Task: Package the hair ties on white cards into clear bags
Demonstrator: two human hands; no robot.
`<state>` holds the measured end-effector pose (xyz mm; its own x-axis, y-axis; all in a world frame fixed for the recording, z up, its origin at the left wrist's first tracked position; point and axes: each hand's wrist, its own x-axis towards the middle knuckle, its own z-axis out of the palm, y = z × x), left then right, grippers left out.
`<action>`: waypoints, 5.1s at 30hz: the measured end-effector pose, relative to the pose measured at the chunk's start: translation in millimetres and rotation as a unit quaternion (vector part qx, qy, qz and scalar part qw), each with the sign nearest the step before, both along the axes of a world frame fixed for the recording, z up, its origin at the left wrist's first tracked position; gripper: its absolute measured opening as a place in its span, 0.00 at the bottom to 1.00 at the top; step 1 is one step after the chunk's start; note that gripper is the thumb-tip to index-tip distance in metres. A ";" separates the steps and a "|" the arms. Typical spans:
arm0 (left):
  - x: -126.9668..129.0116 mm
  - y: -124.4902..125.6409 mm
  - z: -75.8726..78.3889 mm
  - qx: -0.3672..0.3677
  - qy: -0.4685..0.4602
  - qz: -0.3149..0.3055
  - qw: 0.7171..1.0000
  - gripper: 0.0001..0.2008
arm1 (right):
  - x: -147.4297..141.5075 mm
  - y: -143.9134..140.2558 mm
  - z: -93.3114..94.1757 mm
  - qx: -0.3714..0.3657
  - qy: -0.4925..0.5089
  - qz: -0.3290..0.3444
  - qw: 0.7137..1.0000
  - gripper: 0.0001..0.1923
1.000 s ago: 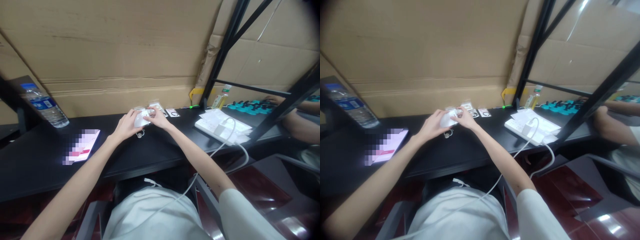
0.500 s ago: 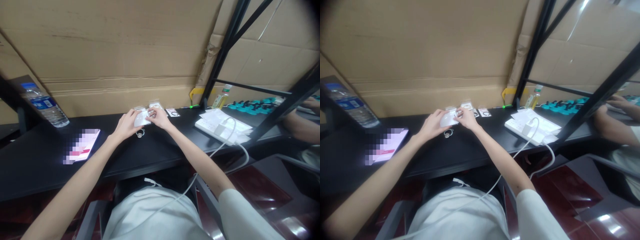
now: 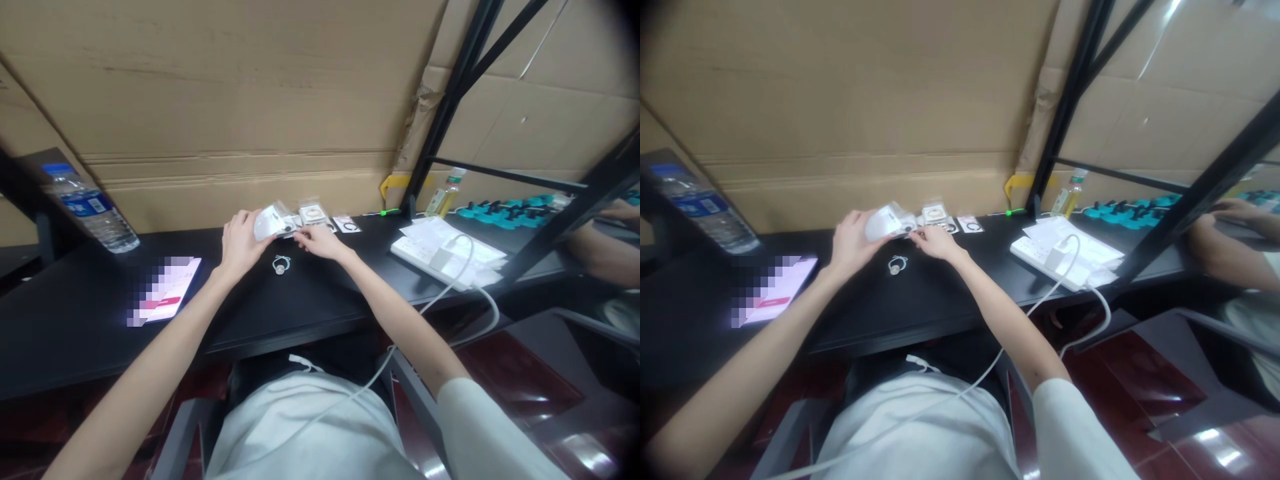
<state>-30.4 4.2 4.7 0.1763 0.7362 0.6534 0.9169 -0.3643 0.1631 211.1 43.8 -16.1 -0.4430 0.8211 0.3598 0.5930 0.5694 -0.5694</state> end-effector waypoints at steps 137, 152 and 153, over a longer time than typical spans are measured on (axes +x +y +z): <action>38.5 -8.2 -9.3 -0.420 -0.601 -0.347 0.585 0.36 | -11.4 -13.8 86.8 -0.209 0.146 0.180 0.950 0.10; 38.3 -9.5 -6.8 -0.410 -0.623 -0.364 0.558 0.32 | -23.1 -27.7 121.5 -0.066 -0.060 0.065 0.994 0.09; 38.6 -9.9 -6.5 -0.410 -0.626 -0.364 0.554 0.32 | -24.4 -28.3 125.0 -0.065 -0.072 0.065 0.993 0.10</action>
<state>8.2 -5.6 -1.8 0.4077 0.9079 0.0974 -0.4435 0.1037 0.8902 186.7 15.5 108.9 -0.5876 0.7892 0.1788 0.6001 0.5732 -0.5580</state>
